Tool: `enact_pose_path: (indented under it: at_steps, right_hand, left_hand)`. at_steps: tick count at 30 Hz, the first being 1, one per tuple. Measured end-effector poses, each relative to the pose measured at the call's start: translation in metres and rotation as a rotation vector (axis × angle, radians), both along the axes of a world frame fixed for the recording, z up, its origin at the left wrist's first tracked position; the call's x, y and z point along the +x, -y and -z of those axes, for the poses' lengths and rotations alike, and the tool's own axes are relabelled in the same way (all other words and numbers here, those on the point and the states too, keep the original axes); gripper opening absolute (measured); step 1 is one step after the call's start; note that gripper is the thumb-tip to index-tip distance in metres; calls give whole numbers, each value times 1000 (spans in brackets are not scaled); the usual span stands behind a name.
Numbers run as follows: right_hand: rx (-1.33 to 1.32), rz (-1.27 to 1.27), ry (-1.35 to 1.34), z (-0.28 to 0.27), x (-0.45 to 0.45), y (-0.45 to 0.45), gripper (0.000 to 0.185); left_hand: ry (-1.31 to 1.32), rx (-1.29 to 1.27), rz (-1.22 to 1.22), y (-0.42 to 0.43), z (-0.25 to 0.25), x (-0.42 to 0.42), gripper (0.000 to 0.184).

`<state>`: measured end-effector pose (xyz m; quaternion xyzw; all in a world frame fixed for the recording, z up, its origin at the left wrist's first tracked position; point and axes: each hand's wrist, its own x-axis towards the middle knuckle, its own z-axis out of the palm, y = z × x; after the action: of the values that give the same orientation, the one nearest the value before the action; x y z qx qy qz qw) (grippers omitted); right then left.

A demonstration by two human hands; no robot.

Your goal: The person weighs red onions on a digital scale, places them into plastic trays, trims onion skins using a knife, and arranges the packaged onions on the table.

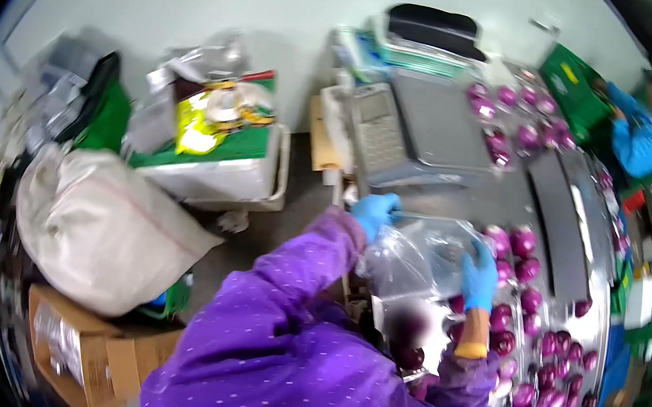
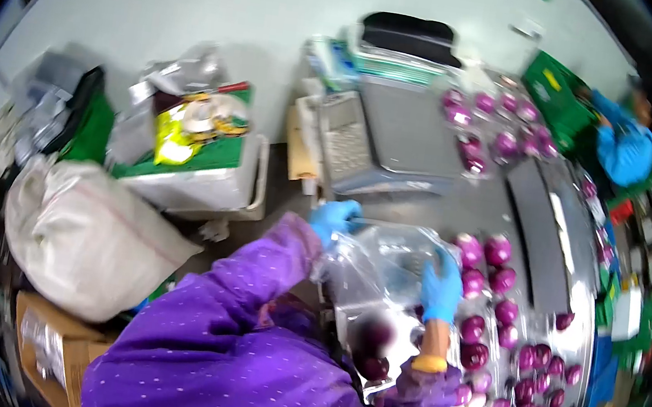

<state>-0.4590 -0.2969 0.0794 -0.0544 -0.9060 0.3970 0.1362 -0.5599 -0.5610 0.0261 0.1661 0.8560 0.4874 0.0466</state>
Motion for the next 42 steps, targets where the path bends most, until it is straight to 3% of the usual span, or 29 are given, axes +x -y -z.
enact_pose_path:
  at_steps: [2,4,7,9,12,14,15,16,17,21,23,24,26,27,29,30,31,33,36,38,42]
  right_hand:
    - [-99,75,111,21,-11,-26,44]
    - [-89,82,181,21,-15,-31,46]
    - [143,42,60,-9,-10,5,52]
    - [314,28,51,-20,-12,19,54]
    - [-68,66,288,-18,-15,8,55]
    - [-244,8,263,19,-23,-15,54]
    - [-173,3,406,-1,-21,-14,53]
    - [-368,-54,372,23,-23,-25,51]
    - [-479,-70,421,11,-20,-19,46]
    - [-600,-35,518,0,-17,-28,28]
    - [-451,13,522,39,-13,-59,25]
    - [-657,53,418,27,-1,-43,13]
    - [-760,99,363,29,16,-39,13]
    - [-717,82,325,38,22,-42,15]
    - [-639,63,243,53,33,-47,19]
    - [-639,20,209,33,33,-33,20]
    - [-641,-19,175,-9,35,-8,21]
    - [-630,-58,169,-49,38,9,28]
    - [91,-382,-122,-106,38,35,37]
    - [65,-445,-102,-109,44,43,47]
    - [74,-489,-116,-112,53,56,41]
  left_hand:
    - [268,34,9,-10,-36,8,24]
    - [-44,217,228,-27,15,-12,36]
    - [249,194,348,-44,-57,-10,41]
    - [179,98,491,-63,-38,-33,36]
    - [-146,25,653,-90,71,-73,30]
    - [-23,-83,715,-88,74,-73,33]
    - [63,-150,743,-87,72,-74,35]
    - [131,-199,771,-85,70,-72,36]
    - [181,-241,791,-84,70,-72,38]
    - [306,-340,831,-89,77,-69,44]
    - [407,-314,796,-95,82,-63,47]
    - [461,-276,760,-97,88,-61,49]
    - [769,-105,534,-93,71,-40,51]
    - [729,110,550,-85,50,-25,50]
    - [681,169,537,-78,42,-15,48]
    - [653,190,536,-75,36,-13,47]
    - [398,91,515,-69,23,-9,39]
    - [249,254,451,-65,29,-8,34]
    - [185,432,333,-48,13,4,25]
    - [185,511,240,-37,16,14,23]
    - [943,953,-37,-16,16,33,17]
